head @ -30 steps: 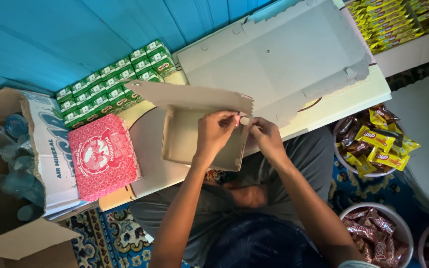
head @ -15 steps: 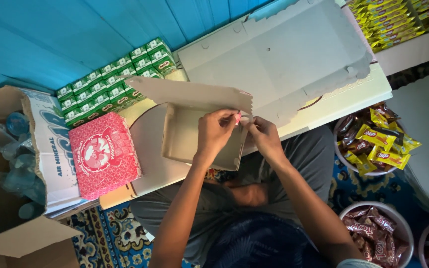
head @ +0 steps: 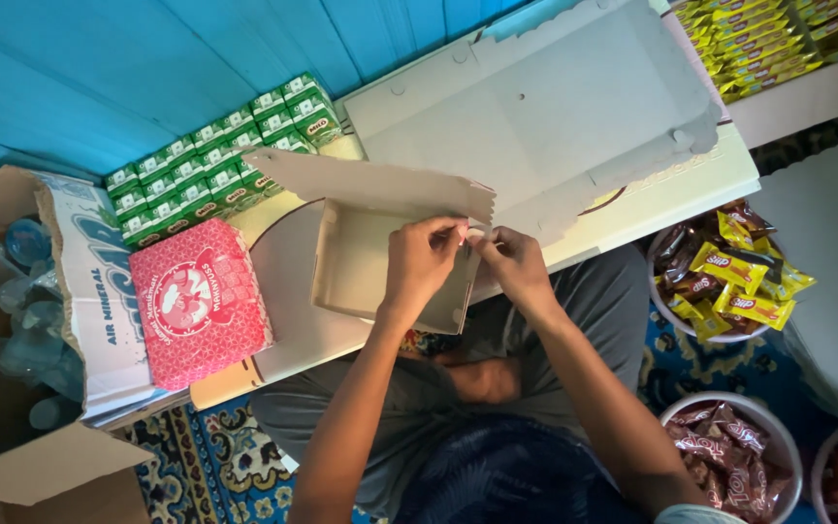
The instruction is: The person sits on the floor and folds flat cardboard cake box blanks into open boxes, pressing the sides and corners into shape. They apply small pieces of tape to secure the box corners and stack the finished boxes on the table beside them.
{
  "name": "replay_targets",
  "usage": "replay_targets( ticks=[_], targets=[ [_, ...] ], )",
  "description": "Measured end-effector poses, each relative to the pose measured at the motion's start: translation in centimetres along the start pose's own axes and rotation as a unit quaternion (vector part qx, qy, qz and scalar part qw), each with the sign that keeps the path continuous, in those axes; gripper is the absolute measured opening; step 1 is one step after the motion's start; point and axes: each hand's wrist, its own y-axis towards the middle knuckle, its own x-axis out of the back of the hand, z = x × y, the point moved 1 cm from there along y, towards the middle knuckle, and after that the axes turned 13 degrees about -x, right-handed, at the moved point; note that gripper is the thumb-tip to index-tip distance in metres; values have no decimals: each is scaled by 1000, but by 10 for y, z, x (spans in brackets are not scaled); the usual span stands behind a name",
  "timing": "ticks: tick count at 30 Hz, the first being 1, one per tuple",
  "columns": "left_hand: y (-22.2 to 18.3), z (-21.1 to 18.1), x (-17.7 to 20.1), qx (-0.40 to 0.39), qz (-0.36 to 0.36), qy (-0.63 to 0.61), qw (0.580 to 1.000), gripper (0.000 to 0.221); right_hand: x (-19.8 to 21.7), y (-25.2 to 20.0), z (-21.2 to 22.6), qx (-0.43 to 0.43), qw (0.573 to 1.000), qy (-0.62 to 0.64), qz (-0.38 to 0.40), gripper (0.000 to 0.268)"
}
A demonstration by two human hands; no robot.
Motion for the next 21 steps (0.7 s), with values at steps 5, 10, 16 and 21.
replay_targets(
  ticks=[5, 10, 16, 21],
  targets=[
    [-2, 2, 0, -10, 0, -1, 1000, 16, -1, 10, -11, 10, 1000, -9, -2, 31],
    [0, 8, 0, -1, 20, 3, 1000, 16, 1, 7, -5, 0, 1000, -7, -6, 32],
    [2, 11, -3, 13, 20, -12, 1000, 15, 3, 10, -8, 9, 1000, -24, -3, 30],
    [3, 11, -2, 23, 18, -22, 999, 14, 3, 14, -9, 8, 999, -41, -7, 29]
  ],
)
